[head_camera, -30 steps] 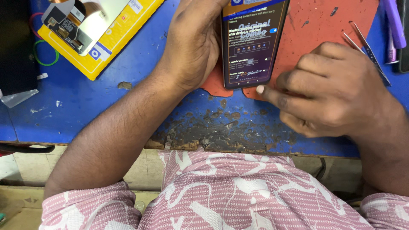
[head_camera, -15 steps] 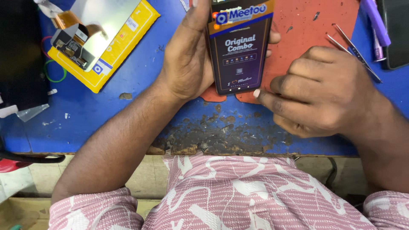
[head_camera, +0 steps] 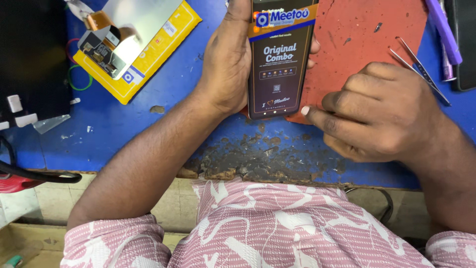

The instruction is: The person navigates the smartphone's settings menu using the touchscreen, searching for specific options. They then place the phone down and use a heat gun to apply heat to the internal components of the disassembled device.

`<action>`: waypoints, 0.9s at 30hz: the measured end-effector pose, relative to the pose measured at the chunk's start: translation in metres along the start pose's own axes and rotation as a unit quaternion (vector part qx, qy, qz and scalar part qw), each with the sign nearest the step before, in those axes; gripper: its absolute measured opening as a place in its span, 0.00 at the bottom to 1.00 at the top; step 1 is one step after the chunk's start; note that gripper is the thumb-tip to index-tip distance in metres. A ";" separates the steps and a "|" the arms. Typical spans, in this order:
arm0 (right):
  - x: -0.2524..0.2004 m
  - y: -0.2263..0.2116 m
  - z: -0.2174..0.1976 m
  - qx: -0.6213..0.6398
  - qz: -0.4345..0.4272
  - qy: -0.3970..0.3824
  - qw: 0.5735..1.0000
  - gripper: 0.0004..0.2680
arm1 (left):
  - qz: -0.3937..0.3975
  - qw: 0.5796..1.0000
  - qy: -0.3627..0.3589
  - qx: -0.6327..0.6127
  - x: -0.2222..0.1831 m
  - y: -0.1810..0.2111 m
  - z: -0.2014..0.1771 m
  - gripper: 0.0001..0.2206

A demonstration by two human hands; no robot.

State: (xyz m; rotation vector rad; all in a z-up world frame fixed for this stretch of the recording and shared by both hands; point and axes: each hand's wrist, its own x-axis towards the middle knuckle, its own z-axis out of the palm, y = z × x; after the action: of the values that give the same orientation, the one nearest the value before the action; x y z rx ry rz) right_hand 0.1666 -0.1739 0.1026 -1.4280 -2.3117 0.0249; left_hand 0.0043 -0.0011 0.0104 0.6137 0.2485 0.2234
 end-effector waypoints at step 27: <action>-0.001 -0.002 0.000 -0.001 0.009 0.001 1.000 0.05 | 0.012 0.998 0.010 0.061 0.001 0.005 0.008 0.41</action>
State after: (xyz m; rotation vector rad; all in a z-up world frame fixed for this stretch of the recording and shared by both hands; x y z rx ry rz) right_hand 0.1653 -0.1758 0.1026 -1.4489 -2.2983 0.0253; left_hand 0.0068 -0.0010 0.0191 0.7363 0.2746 0.2385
